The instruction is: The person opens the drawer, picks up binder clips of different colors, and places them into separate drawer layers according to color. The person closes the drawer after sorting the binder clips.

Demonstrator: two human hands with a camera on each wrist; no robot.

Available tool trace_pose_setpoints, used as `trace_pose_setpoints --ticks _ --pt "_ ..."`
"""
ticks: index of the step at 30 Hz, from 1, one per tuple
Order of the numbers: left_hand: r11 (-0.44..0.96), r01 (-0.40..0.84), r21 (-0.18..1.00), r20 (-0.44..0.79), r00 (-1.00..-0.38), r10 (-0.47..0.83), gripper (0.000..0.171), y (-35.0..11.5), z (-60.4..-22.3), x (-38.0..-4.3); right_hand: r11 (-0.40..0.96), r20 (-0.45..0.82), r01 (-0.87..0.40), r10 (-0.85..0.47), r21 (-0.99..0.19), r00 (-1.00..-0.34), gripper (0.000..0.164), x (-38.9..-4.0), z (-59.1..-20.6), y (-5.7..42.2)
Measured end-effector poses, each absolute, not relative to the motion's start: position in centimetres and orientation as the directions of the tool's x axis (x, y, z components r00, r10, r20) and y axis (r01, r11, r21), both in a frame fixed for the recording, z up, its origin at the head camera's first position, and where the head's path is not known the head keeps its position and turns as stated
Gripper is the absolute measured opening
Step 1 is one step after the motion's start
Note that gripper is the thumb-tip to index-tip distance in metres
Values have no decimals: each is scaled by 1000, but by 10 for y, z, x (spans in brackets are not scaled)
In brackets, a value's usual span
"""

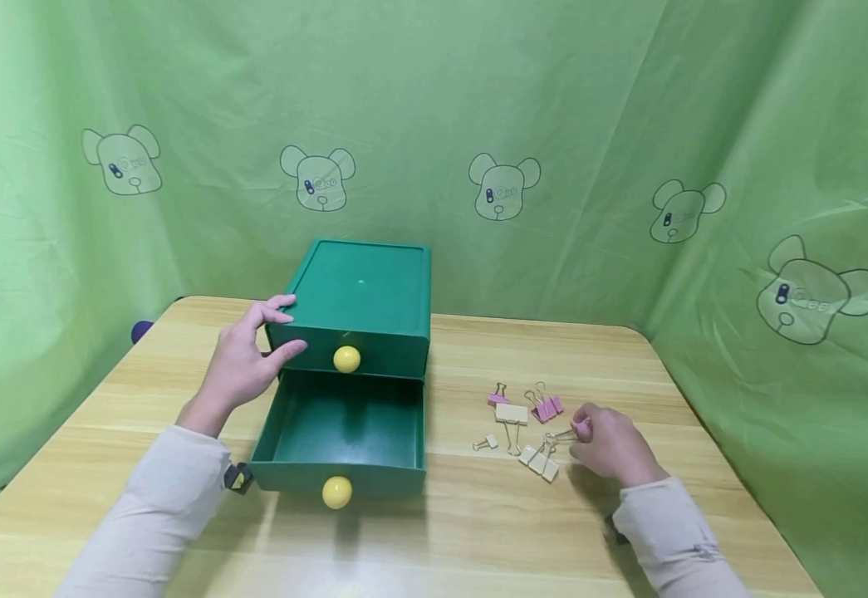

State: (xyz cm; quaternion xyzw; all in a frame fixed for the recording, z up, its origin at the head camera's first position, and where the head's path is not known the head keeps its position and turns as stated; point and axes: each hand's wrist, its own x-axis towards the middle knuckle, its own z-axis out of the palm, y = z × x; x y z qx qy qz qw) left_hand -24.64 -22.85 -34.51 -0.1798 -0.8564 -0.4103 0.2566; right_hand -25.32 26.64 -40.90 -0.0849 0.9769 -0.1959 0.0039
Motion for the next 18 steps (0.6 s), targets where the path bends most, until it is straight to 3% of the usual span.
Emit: trace_pose_setpoints --ticks 13,18 --pt "592 526 611 590 -801 102 32 -228 -344 -246 905 -34 -124 -151 -406 -988 44 -251 -400 264" --pt "586 528 614 592 -800 101 32 -228 -344 -245 900 -4 -124 -138 -417 -990 43 -251 -398 264"
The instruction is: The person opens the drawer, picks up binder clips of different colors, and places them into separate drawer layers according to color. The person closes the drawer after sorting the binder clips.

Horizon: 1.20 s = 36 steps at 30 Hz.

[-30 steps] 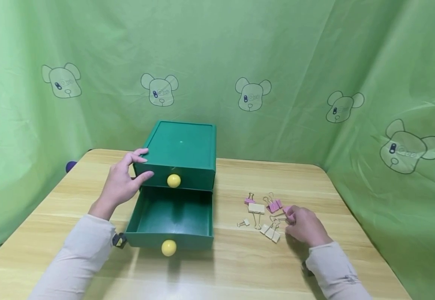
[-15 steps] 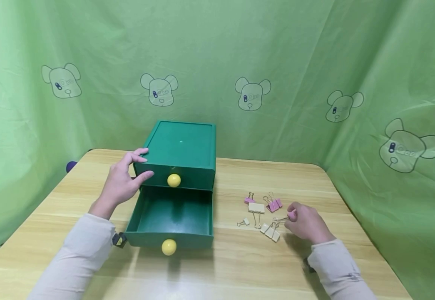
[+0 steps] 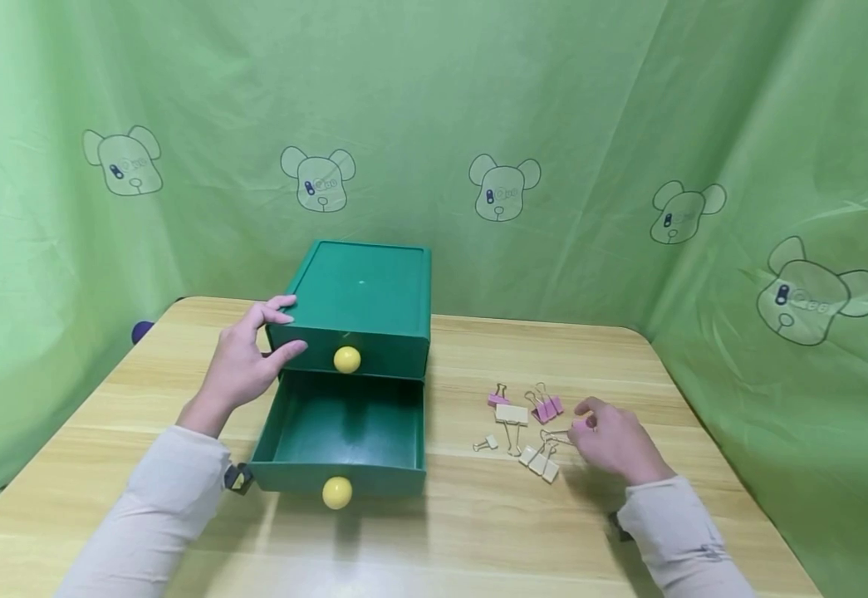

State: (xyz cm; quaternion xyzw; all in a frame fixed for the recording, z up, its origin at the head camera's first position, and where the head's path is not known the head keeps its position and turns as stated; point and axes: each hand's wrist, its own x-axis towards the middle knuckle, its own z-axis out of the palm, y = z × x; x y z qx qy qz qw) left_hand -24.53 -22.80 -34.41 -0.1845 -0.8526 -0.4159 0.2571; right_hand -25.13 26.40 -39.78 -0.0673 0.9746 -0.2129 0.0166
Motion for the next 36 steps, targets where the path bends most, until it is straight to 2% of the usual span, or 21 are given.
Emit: trace_pose_setpoints --ticks 10,24,36 --pt "587 533 609 597 -796 102 32 -227 -345 -246 886 101 -185 -157 -424 -982 44 -251 -397 263" --pt "595 528 606 598 -795 97 32 -227 -345 -245 887 168 -201 -143 -415 -975 52 -246 -385 253" --pt "588 529 612 596 -797 97 32 -227 -345 -245 873 264 -274 -175 -404 -948 49 -243 -376 237"
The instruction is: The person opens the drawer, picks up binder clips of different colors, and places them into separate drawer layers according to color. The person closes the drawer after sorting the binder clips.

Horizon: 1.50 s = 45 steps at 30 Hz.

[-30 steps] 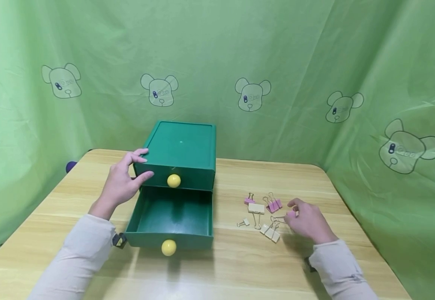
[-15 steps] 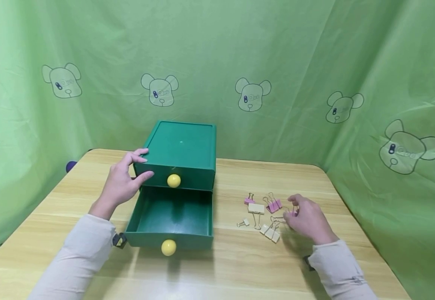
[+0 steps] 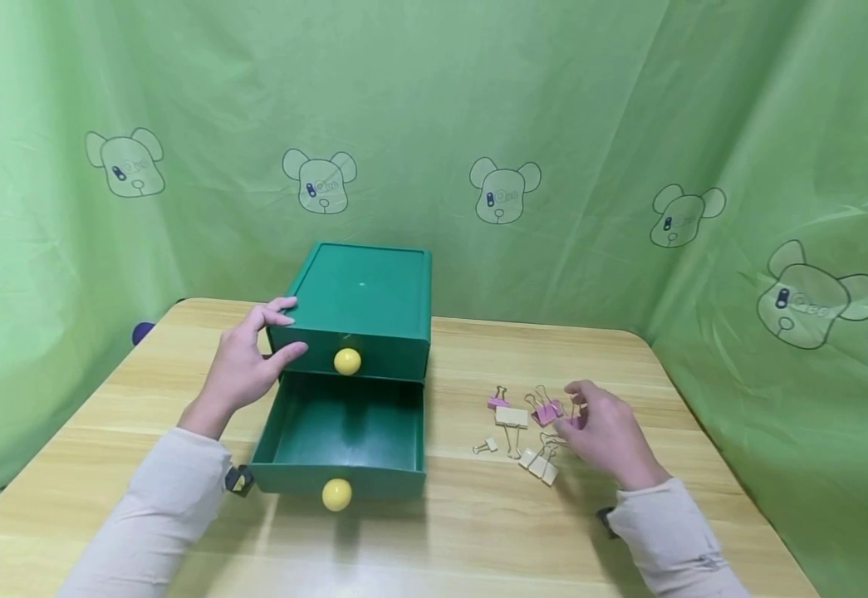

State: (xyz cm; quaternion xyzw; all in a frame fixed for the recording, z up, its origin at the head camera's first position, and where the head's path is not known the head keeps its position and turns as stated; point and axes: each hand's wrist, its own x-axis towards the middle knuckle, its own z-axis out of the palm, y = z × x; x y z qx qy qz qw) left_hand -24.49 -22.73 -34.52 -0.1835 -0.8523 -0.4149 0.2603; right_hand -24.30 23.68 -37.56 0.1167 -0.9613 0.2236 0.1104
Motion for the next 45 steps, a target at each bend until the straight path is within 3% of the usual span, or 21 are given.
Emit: trace_pose_setpoints --ticks 29,45 --pt "590 528 611 597 -797 95 32 -226 -345 -245 836 318 -355 -232 -419 -919 49 -232 -359 198" --pt "590 520 617 589 -803 92 32 -226 -345 -245 808 397 -453 -301 -378 -867 50 -225 -349 177"
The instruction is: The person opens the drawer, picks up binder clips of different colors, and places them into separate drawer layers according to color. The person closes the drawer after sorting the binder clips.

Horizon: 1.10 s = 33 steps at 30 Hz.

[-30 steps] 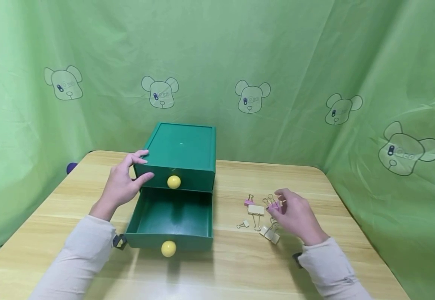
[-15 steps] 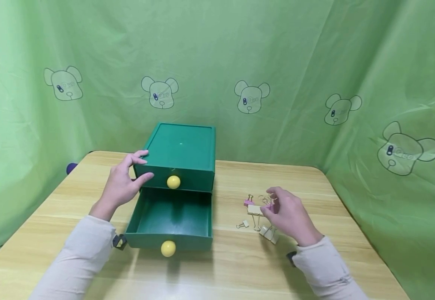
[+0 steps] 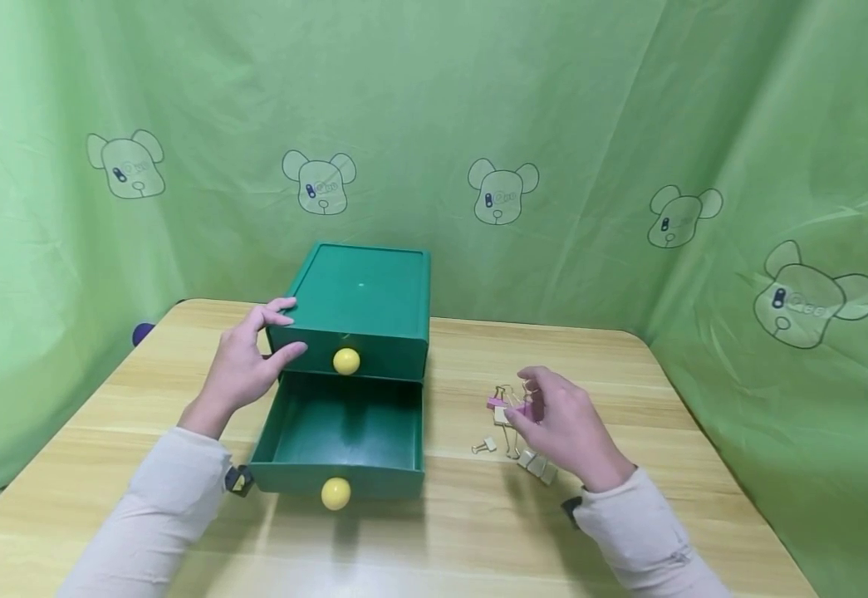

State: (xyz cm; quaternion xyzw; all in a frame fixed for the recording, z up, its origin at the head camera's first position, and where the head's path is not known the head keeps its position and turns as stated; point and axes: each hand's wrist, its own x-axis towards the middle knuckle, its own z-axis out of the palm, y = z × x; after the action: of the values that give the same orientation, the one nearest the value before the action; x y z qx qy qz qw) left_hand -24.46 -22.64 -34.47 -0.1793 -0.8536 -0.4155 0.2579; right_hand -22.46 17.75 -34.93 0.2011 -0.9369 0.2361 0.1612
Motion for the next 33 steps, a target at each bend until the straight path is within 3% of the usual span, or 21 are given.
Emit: trace_pose_setpoints --ticks 11,33 --pt "589 526 613 594 -799 94 32 -226 -345 -245 775 446 -520 -348 -359 -825 48 -221 -343 163" --pt "588 534 608 604 -792 94 32 -227 -346 -246 717 466 -565 -368 -408 -804 46 -219 -343 139"
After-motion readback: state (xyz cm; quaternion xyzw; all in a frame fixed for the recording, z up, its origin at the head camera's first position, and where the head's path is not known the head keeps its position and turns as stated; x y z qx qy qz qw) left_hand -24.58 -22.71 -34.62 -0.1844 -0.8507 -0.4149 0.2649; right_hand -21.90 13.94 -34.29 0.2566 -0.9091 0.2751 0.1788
